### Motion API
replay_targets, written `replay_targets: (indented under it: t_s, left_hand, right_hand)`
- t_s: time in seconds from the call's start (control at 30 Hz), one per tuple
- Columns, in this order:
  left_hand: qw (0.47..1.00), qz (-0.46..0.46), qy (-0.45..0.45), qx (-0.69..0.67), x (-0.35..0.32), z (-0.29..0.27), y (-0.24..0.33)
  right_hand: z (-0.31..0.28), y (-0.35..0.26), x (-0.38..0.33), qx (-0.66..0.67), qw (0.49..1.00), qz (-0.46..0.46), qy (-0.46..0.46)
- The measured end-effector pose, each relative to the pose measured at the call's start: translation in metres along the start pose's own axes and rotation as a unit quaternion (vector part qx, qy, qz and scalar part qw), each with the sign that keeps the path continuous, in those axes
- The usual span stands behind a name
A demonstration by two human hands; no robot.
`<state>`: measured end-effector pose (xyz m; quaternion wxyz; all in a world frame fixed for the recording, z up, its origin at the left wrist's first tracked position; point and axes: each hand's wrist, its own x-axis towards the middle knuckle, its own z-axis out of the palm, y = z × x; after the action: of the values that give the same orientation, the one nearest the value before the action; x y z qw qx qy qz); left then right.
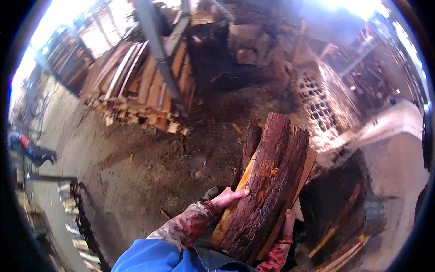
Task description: The person picks up processed wooden planks from a conveyor belt and stacks them onto a metal rack. The person handles the planks one by one, arranging them vertically on the rack in a repetitive cycle.
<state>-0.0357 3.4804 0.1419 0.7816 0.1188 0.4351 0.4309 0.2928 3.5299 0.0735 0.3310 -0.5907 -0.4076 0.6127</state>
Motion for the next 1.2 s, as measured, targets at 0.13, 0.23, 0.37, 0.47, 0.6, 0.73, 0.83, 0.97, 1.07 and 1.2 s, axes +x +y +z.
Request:
replay_targets:
  t_s: [0.13,0.23,0.37,0.47,0.6,0.73,0.83,0.97,1.07,1.2]
  left_hand:
    - [0.992,0.047,0.101,-0.056,-0.011,0.005,-0.033]
    - [0.978,0.047,0.205,-0.001,-0.012,0.002,-0.069]
    - [0.957,0.100,0.261,-0.084,-0.039,0.026,-0.087]
    - [0.955,0.094,0.241,-0.147,-0.081,0.046,-0.079]
    - [0.927,0.122,0.297,-0.196,-0.108,0.088,-0.089]
    - [0.895,0.166,0.292,-0.294,-0.193,0.102,-0.104]
    - [0.902,0.194,0.250,-0.293,-0.291,0.104,-0.105]
    - [0.862,0.208,0.275,-0.372,-0.337,0.082,-0.141]
    - [0.851,0.187,0.360,-0.333,-0.398,0.045,-0.135]
    - [0.791,0.247,0.406,-0.386,-0.453,0.007,-0.161]
  right_hand:
    - [0.010,-0.001,0.023,0.035,0.998,0.044,-0.029]
    - [0.011,-0.015,0.033,0.001,0.992,0.060,-0.109]
    - [0.030,-0.065,0.025,-0.042,0.971,0.101,-0.211]
    - [0.017,-0.053,0.063,-0.172,0.944,0.075,-0.271]
    - [0.024,-0.084,0.080,-0.216,0.900,0.079,-0.370]
    - [0.089,-0.163,-0.061,-0.152,0.888,0.084,-0.425]
    - [0.104,-0.164,-0.097,-0.267,0.879,0.051,-0.391]
    - [0.162,-0.173,-0.147,-0.309,0.844,-0.003,-0.438]
    - [0.245,-0.160,-0.180,-0.333,0.807,0.019,-0.487]
    - [0.335,-0.139,-0.240,-0.355,0.752,0.013,-0.556]
